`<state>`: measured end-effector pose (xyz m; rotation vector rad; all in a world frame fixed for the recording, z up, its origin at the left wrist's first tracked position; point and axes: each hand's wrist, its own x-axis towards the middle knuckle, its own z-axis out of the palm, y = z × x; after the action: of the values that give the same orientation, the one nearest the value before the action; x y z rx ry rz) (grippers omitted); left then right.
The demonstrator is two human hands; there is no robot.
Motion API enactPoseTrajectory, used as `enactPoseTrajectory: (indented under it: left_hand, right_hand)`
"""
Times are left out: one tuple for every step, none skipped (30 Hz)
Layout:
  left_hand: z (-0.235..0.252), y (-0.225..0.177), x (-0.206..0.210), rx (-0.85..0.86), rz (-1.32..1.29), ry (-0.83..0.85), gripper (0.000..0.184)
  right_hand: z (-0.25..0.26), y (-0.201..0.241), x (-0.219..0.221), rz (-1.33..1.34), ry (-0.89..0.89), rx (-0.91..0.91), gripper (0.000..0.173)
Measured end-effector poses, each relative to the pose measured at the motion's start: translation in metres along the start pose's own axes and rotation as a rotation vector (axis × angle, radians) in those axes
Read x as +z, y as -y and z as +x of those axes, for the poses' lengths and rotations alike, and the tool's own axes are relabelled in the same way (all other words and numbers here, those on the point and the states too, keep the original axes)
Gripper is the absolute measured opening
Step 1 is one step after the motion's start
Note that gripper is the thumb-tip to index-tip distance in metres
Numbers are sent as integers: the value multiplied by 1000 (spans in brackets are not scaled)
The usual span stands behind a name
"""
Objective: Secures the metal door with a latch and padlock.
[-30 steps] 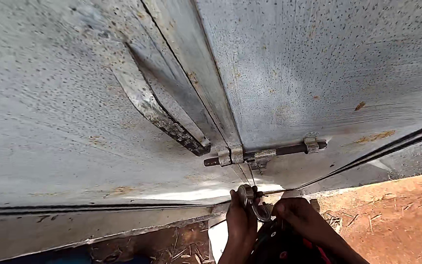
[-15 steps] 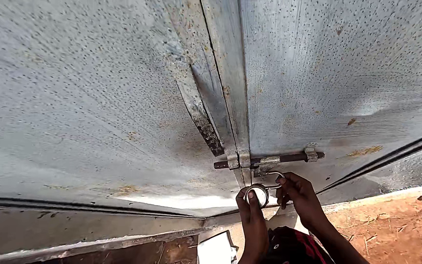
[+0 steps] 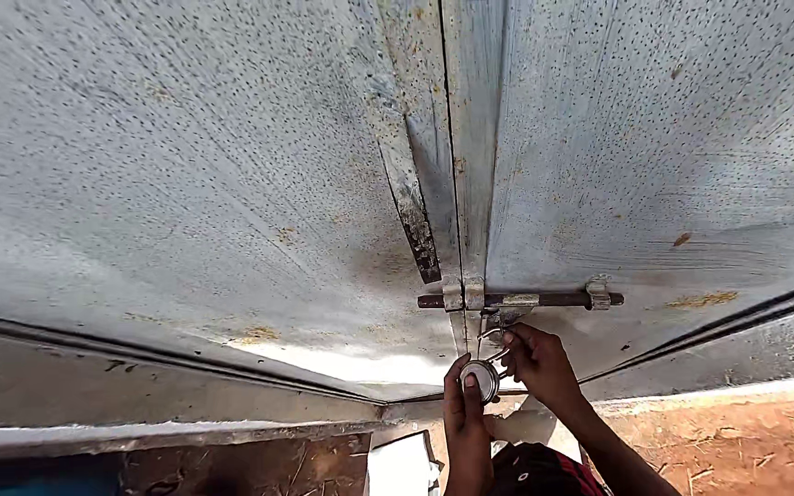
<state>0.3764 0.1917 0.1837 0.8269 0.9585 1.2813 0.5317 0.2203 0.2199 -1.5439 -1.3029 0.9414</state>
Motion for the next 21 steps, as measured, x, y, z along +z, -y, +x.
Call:
enactPoseTrajectory:
  left_hand:
    - [1, -2, -6, -8, 13, 10, 38]
    - [4, -6, -9, -52, 11, 21, 37]
    - [7, -11, -12, -142, -13, 36, 37]
    - [9, -15, -13, -267, -59, 49, 37]
    - [13, -18, -14, -411, -121, 56, 39]
    - [18, -19, -14, -548, -182, 64, 41]
    - [24, -18, -13, -667, -228, 81, 44]
    - [29, -17, -11, -762, -248, 98, 45]
    - [32, -14, -11, -833, -251, 120, 44]
    - [36, -11, -10, -885, -246, 144, 44]
    - [38, -8, -9, -918, -231, 172, 43]
    - [41, -4, -7, -936, -233, 202, 44]
    - [45, -3, -5, -944, -240, 227, 44]
    - [48, -3, -2, -947, -240, 236, 43]
    - [50, -3, -1, -951, -224, 241, 43]
    - [52, -3, 0, -953, -200, 236, 43]
    - [54, -4, 1, -953, -171, 225, 45]
    - [56, -5, 0, -955, -154, 220, 46]
    - [56, -6, -1, -954, -151, 219, 47]
    - [56, -6, -3, -951, -160, 220, 48]
    - [54, -4, -5, -946, -184, 214, 46]
  right_hand:
    - [1, -5, 3, 99, 31, 29, 27]
    - [2, -10, 4, 219, 73, 76, 34]
    - [0, -18, 5, 306, 107, 115, 41]
    - [-4, -28, 9, 335, 112, 125, 43]
    - [-11, -40, 12, 321, 115, 101, 38]
    - [-15, -50, 15, 297, 140, 52, 35]
    - [-17, -56, 14, 282, 201, -7, 38]
    - [-19, -59, 12, 293, 262, -49, 41]
    - [-20, -61, 8, 310, 313, -77, 41]
    - [-20, -62, 4, 332, 353, -91, 41]
    - [-21, -62, 0, 347, 368, -91, 38]
    - [-21, -61, -3, 341, 356, -75, 37]
    - [-21, -59, -5, 318, 315, -46, 35]
    - [-23, -55, -5, 286, 264, -8, 33]
    - [-26, -51, -4, 245, 217, 25, 32]
    - [-28, -48, -2, 206, 178, 42, 31]
    - [-29, -46, 0, 179, 146, 48, 31]
    - [-29, -44, 2, 174, 126, 52, 31]
    - [-30, -44, 3, 180, 118, 54, 30]
    - [-31, -44, 4, 185, 118, 57, 30]
    - [-31, -44, 4, 191, 129, 57, 29]
